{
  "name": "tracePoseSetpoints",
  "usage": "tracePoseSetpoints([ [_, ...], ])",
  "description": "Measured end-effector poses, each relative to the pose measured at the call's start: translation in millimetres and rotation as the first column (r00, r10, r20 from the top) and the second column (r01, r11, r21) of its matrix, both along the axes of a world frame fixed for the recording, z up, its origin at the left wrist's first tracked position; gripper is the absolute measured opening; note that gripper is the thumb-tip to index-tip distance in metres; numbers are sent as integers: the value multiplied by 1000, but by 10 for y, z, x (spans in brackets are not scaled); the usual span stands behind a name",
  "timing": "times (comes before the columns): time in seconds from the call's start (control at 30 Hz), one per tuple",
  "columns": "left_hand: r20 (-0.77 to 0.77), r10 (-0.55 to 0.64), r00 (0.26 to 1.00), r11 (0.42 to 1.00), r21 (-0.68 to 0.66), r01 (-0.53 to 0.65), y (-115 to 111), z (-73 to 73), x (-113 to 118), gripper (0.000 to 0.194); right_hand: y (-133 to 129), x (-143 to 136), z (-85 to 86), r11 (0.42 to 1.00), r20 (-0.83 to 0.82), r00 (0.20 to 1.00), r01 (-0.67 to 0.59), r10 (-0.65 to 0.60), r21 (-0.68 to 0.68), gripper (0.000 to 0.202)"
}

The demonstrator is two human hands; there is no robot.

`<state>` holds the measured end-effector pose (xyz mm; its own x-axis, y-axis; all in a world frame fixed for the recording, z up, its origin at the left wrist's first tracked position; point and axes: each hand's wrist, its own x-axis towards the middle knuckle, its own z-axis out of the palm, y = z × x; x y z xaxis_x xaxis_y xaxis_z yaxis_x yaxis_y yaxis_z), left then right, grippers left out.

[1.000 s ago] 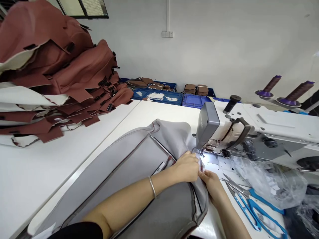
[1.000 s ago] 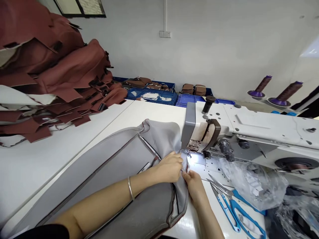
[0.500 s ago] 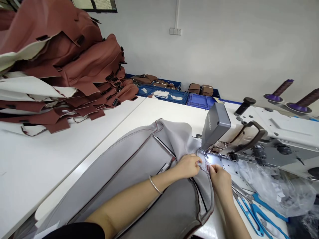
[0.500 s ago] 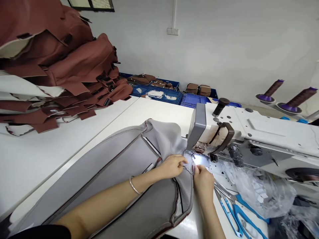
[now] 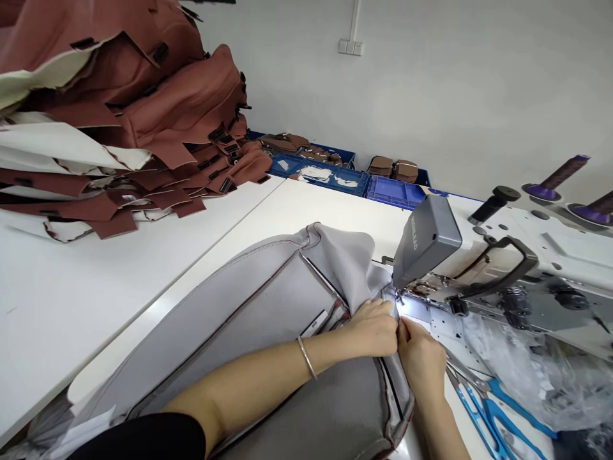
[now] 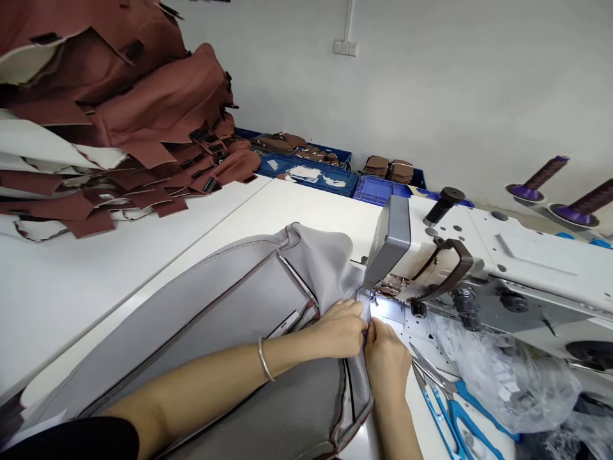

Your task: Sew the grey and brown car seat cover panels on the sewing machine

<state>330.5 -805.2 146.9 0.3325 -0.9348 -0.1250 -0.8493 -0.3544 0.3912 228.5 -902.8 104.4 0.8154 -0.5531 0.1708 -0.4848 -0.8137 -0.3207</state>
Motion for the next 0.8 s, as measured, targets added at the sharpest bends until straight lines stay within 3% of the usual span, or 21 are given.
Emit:
tracePoseSetpoints([
  [0.13,7,7,1000,1000,-13,-7,2,18,-6,21,-10,20,34,993,-55,994,-94,90,-67,27],
  [0.4,18,-14,1000,999,-39,14,-51,-6,81,20,-81,132,57,986,-113,985,-141,131,-90,18],
  [0.63,110,-8,994,998,-60,15,-143,-35,198,21,-160,270,-24,997,-76,996,-58,53,-58,25],
  [0.8,193,-28,981,998,-55,39,-200,-41,253,19,-171,303,-48,995,-47,994,99,-99,-6,26],
])
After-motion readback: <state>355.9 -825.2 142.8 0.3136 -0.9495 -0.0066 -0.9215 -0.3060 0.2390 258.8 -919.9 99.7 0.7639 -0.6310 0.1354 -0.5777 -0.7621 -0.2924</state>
